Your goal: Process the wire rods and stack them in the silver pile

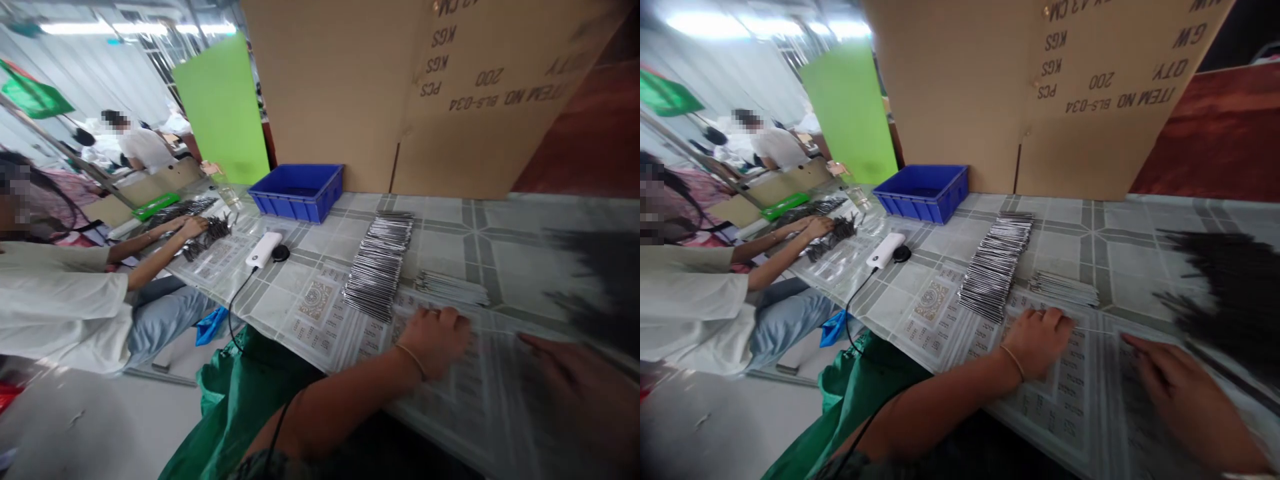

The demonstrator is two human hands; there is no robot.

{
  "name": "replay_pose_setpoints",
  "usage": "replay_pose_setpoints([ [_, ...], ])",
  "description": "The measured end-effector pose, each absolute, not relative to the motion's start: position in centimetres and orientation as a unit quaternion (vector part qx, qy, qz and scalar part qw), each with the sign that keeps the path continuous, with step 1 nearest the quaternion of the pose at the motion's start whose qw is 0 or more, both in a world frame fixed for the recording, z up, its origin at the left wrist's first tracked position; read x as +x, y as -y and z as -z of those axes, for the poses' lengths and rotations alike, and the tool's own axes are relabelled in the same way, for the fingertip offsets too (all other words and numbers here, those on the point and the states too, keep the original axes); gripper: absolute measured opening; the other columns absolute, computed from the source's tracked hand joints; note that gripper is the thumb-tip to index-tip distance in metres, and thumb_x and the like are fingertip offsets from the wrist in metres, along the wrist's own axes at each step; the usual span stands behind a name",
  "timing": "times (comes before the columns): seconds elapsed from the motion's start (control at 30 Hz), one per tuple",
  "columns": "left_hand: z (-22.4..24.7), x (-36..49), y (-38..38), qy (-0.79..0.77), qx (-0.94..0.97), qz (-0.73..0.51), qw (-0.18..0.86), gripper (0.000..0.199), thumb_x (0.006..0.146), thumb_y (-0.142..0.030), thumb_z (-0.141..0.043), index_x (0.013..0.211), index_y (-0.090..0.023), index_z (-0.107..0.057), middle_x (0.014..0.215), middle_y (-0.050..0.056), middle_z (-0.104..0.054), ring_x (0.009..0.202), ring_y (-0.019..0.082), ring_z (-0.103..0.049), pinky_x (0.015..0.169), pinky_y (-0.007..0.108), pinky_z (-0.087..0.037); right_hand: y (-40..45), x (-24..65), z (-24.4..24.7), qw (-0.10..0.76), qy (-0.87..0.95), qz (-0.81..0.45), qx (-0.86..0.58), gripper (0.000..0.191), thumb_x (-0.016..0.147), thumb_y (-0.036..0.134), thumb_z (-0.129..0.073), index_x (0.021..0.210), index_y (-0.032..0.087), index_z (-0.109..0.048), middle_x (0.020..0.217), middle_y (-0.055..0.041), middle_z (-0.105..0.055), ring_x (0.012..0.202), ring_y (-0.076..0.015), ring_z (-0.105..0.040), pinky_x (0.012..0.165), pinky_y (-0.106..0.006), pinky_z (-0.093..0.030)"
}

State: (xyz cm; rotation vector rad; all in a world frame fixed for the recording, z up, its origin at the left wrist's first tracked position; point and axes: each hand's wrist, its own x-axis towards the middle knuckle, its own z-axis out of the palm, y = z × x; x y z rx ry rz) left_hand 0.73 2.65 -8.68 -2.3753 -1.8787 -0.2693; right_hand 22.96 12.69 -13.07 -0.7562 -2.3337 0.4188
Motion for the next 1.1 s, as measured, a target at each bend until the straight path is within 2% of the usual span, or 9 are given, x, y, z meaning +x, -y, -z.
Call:
replay_pose_setpoints([
  [0.1,8.7,0.5,-0.6,0.623,-0.775,0.105,-0.008,0.030,0.096,-0.025,-0.039,0.116,-0.019,-0.060,0.112,0.009,-0.064,0.089,0.019,-0.063,0.078,0.031,-0.049,-10.0,22.9,13.7,0.321,0.858,-0.179,-0.360,0.042,0.090,0.035,-0.049,0.131,0.043,-0.055,0.100,-0.0084,-0.070,0.087,-0.0302,-0.066,0.082,-0.049,-0.052],
  [0.23,9.9,-0.2,-0.5,0.634,-0.755,0.155,-0.066,0.035,0.093,-0.014,-0.037,0.123,-0.014,-0.055,0.121,0.014,-0.060,0.109,0.025,-0.059,0.091,0.037,-0.046,-8.5,21.5,13.2,0.331,0.814,-0.234,-0.415,0.033,0.092,0.032,-0.052,0.122,0.026,-0.064,0.102,-0.0098,-0.072,0.094,-0.0262,-0.067,0.090,-0.045,-0.053],
  [0.27,10.2,-0.2,-0.9,0.629,-0.756,0.164,-0.078,0.034,0.093,-0.014,-0.037,0.121,-0.015,-0.057,0.120,0.014,-0.060,0.107,0.027,-0.059,0.091,0.040,-0.046,-8.6,21.4,13.1,0.328,0.811,-0.222,-0.430,0.028,0.092,0.033,-0.053,0.115,0.024,-0.067,0.103,-0.0091,-0.072,0.096,-0.0245,-0.067,0.091,-0.043,-0.053],
  [0.4,10.7,0.0,-1.7,0.634,-0.752,0.163,-0.078,0.033,0.095,-0.017,-0.037,0.119,-0.019,-0.058,0.118,0.011,-0.061,0.102,0.027,-0.061,0.090,0.042,-0.047,-8.8,21.6,12.2,0.348,0.799,-0.227,-0.434,0.020,0.093,0.029,-0.054,0.101,0.024,-0.071,0.099,-0.0063,-0.072,0.096,-0.0200,-0.066,0.091,-0.038,-0.053],
  [0.53,10.6,0.1,-1.3,0.639,-0.755,0.142,-0.049,0.033,0.097,-0.019,-0.035,0.120,-0.021,-0.059,0.119,0.009,-0.061,0.102,0.026,-0.061,0.090,0.040,-0.047,-8.3,21.6,11.9,0.363,0.801,-0.262,-0.399,0.019,0.092,0.028,-0.057,0.104,0.024,-0.071,0.099,-0.0059,-0.072,0.094,-0.0187,-0.066,0.089,-0.035,-0.053],
  [0.67,10.7,0.1,-1.2,0.641,-0.754,0.134,-0.044,0.034,0.097,-0.020,-0.035,0.121,-0.021,-0.059,0.120,0.010,-0.061,0.103,0.026,-0.061,0.090,0.040,-0.047,-8.4,21.5,12.1,0.370,0.782,-0.268,-0.424,0.017,0.090,0.029,-0.059,0.101,0.023,-0.071,0.097,-0.0059,-0.073,0.093,-0.0194,-0.066,0.088,-0.035,-0.052],
  [0.83,10.5,0.2,-1.3,0.643,-0.752,0.136,-0.045,0.034,0.098,-0.022,-0.034,0.120,-0.021,-0.059,0.120,0.009,-0.062,0.103,0.025,-0.062,0.089,0.039,-0.046,-8.6,21.5,11.9,0.356,0.810,-0.227,-0.408,0.014,0.091,0.028,-0.059,0.096,0.024,-0.072,0.095,-0.0049,-0.074,0.092,-0.0201,-0.066,0.093,-0.038,-0.048],
  [0.97,10.6,0.2,-1.3,0.645,-0.749,0.143,-0.039,0.033,0.098,-0.022,-0.035,0.119,-0.021,-0.061,0.118,0.010,-0.062,0.099,0.025,-0.063,0.087,0.040,-0.048,-8.6,21.5,11.8,0.340,0.818,-0.223,-0.407,0.013,0.092,0.029,-0.059,0.097,0.025,-0.071,0.096,-0.0031,-0.074,0.093,-0.0203,-0.067,0.099,-0.043,-0.043],
  [1.1,11.3,0.0,-1.5,0.634,-0.758,0.147,-0.027,0.031,0.096,-0.020,-0.040,0.118,-0.021,-0.061,0.118,0.010,-0.062,0.099,0.025,-0.062,0.088,0.041,-0.048,-8.6,21.5,11.9,0.333,0.820,-0.224,-0.407,0.014,0.093,0.030,-0.059,0.098,0.025,-0.071,0.098,-0.0030,-0.075,0.093,-0.0199,-0.067,0.101,-0.042,-0.041],
])
